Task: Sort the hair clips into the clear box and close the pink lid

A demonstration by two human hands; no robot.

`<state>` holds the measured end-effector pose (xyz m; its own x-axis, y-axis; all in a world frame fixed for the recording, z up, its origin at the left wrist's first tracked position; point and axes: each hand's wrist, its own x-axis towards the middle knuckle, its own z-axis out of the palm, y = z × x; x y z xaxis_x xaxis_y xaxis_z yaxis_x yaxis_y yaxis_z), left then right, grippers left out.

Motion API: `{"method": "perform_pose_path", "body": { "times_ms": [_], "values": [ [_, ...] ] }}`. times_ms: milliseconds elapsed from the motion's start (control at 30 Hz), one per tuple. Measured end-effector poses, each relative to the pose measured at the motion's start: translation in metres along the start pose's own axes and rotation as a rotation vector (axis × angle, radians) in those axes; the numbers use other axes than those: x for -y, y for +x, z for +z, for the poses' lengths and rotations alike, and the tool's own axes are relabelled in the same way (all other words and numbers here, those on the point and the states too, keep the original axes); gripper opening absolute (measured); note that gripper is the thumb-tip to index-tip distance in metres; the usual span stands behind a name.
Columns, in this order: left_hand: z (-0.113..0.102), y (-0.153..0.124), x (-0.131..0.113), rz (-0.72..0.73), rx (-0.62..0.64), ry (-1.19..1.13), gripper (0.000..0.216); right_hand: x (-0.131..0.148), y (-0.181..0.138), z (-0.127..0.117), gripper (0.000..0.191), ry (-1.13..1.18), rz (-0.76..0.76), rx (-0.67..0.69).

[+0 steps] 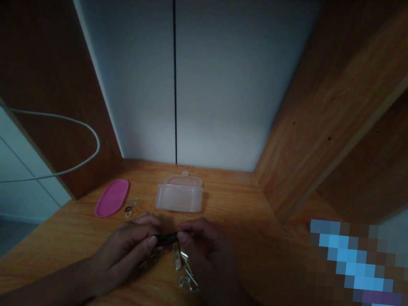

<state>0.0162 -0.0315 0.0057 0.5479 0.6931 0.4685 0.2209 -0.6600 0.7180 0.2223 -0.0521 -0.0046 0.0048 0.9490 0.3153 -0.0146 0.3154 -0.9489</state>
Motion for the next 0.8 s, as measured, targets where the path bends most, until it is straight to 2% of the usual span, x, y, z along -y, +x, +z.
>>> {"method": "perform_pose_path", "body": {
  "times_ms": [133, 300, 633, 800],
  "values": [
    [0.0010, -0.0020, 0.0012, 0.003, -0.023, -0.036, 0.036, -0.0046, 0.0012, -0.0034, 0.017, -0.084, -0.141, 0.107],
    [0.0005, -0.0016, 0.0005, 0.005, -0.033, -0.065, 0.037, -0.0080, 0.0003, -0.0025, 0.032, -0.113, -0.185, 0.120],
    [0.0001, -0.0034, 0.0013, -0.009, -0.025, -0.073, 0.042, -0.0024, -0.0019, -0.0023, 0.013, -0.245, -0.072, 0.142],
    [-0.0004, -0.0031, 0.0025, -0.030, -0.121, -0.008, 0.036, -0.0049, -0.0007, -0.0025, 0.009, -0.233, -0.002, 0.073]
  ]
}}
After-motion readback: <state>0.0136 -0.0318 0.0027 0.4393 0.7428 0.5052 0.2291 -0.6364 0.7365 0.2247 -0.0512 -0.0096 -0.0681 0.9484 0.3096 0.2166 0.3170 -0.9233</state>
